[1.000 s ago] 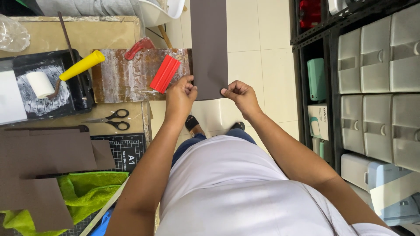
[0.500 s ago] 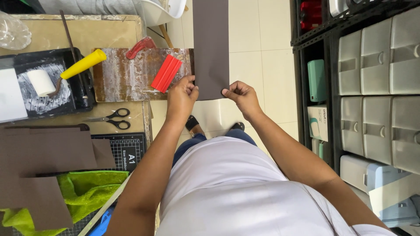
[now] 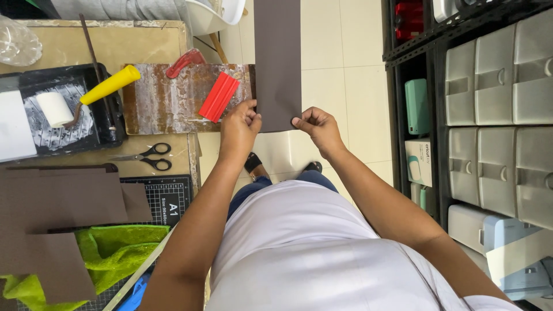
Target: A person is seen applying glue to cardboard pieces using a roller and then smoothing paper over them with a red scraper tool to ensure a flat finish.
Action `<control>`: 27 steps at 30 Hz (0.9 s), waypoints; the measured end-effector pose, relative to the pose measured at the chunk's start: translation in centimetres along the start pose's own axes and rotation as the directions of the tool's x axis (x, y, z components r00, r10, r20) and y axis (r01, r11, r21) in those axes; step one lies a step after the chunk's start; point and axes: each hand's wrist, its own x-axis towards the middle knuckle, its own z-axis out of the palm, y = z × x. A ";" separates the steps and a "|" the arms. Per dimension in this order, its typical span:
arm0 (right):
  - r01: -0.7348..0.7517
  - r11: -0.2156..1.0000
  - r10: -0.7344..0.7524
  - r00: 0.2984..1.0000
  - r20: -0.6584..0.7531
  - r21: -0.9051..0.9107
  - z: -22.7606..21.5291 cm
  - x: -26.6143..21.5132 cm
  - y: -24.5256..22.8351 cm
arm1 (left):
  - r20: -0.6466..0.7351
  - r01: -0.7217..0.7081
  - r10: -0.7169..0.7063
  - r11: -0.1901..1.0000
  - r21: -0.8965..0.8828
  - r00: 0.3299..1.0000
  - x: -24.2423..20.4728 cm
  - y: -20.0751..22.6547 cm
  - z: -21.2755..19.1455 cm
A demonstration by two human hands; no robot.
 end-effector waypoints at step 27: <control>0.009 1.000 -0.009 1.000 0.011 0.005 -0.1 0.1 0.4 | -0.051 -0.061 0.064 0.997 0.040 0.997 -0.3 -0.2 0.5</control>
